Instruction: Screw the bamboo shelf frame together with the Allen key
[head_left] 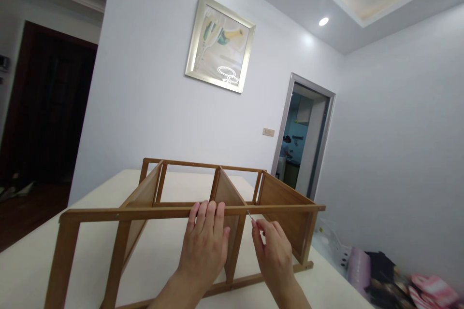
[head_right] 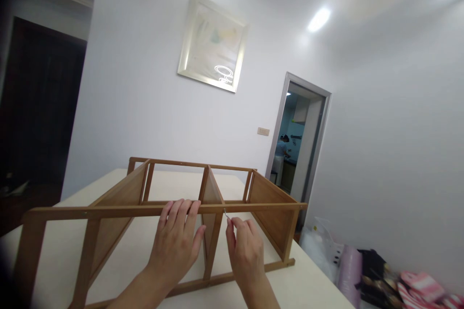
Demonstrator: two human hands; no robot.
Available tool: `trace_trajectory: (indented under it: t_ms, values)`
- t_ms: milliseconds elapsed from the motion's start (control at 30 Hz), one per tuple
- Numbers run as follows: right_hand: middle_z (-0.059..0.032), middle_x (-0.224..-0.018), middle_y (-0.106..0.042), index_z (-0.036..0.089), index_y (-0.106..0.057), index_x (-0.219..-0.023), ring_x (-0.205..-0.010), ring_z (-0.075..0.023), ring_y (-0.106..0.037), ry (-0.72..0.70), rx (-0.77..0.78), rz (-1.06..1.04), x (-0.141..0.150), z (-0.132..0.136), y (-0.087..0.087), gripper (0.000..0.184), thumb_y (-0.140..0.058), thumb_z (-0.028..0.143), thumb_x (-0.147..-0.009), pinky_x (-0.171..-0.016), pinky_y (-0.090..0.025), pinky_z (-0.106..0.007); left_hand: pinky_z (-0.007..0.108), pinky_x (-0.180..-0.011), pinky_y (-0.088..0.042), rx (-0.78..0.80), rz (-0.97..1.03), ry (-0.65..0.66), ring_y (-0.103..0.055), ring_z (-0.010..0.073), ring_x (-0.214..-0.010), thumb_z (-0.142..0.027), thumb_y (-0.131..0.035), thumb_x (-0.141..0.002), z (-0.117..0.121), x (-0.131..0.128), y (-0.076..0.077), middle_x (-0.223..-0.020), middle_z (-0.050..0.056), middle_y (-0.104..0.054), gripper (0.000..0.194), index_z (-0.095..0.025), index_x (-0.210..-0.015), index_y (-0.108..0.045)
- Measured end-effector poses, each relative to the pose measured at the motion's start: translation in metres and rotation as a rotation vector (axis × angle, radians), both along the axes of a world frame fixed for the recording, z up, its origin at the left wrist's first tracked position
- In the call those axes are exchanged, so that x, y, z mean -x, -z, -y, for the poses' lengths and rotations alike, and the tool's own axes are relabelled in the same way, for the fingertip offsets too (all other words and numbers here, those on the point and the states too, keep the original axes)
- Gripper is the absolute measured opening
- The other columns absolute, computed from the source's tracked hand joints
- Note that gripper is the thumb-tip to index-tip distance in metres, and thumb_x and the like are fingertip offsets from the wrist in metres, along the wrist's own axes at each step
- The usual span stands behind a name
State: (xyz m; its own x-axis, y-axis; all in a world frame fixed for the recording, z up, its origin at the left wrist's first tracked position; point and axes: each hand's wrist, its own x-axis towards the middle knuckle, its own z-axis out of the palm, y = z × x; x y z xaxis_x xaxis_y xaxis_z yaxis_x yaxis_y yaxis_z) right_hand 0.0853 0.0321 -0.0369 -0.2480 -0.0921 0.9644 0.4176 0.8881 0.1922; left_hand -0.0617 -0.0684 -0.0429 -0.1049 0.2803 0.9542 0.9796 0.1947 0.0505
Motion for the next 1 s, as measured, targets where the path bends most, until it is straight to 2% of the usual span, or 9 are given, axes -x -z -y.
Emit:
trace_trajectory:
  t_ms: [367, 567, 700, 1000]
  values:
    - [-0.0056, -0.078, -0.066, 0.017, -0.059, -0.100, -0.063, -0.0155, -0.055, -0.051, 0.049, -0.066, 0.0044, 0.0034, 0.0033, 0.014, -0.059, 0.007, -0.090, -0.059, -0.048, -0.030, 0.051, -0.115, -0.029, -0.007, -0.009, -0.009, -0.052, 0.0314, -0.122, -0.029, -0.056, -0.090, -0.0004, -0.0003, 0.0014, -0.122, 0.014, -0.063, 0.042, -0.010, -0.128, -0.058]
    - [-0.0080, -0.086, -0.069, 0.017, -0.060, -0.112, -0.069, -0.0180, -0.059, -0.024, 0.032, -0.057, 0.0063, 0.0023, 0.0048, 0.022, -0.057, 0.008, -0.092, -0.065, -0.049, -0.034, 0.051, -0.115, -0.029, -0.003, -0.022, -0.007, -0.051, 0.0316, -0.123, -0.028, -0.056, -0.090, 0.0004, 0.0013, 0.0018, -0.123, 0.014, -0.063, 0.043, -0.010, -0.129, -0.057]
    - [-0.0070, -0.079, -0.064, 0.017, -0.062, -0.117, -0.070, -0.0194, -0.056, 0.016, 0.070, -0.033, 0.0074, 0.0032, 0.0061, 0.026, -0.051, 0.009, -0.094, -0.062, -0.046, -0.034, 0.051, -0.114, -0.030, -0.003, -0.039, -0.009, -0.052, 0.0318, -0.122, -0.026, -0.056, -0.090, 0.0025, 0.0018, -0.0004, -0.122, 0.014, -0.063, 0.041, -0.010, -0.128, -0.058]
    - [-0.0050, -0.075, -0.059, 0.016, -0.060, -0.111, -0.068, -0.0189, -0.048, 0.002, 0.110, -0.050, 0.0101, 0.0040, 0.0091, 0.020, -0.050, 0.008, -0.095, -0.062, -0.042, -0.033, 0.054, -0.111, -0.032, 0.009, -0.117, -0.045, -0.053, 0.0331, -0.118, -0.025, -0.055, -0.090, 0.0048, 0.0050, -0.0018, -0.118, 0.016, -0.063, 0.039, -0.009, -0.125, -0.058]
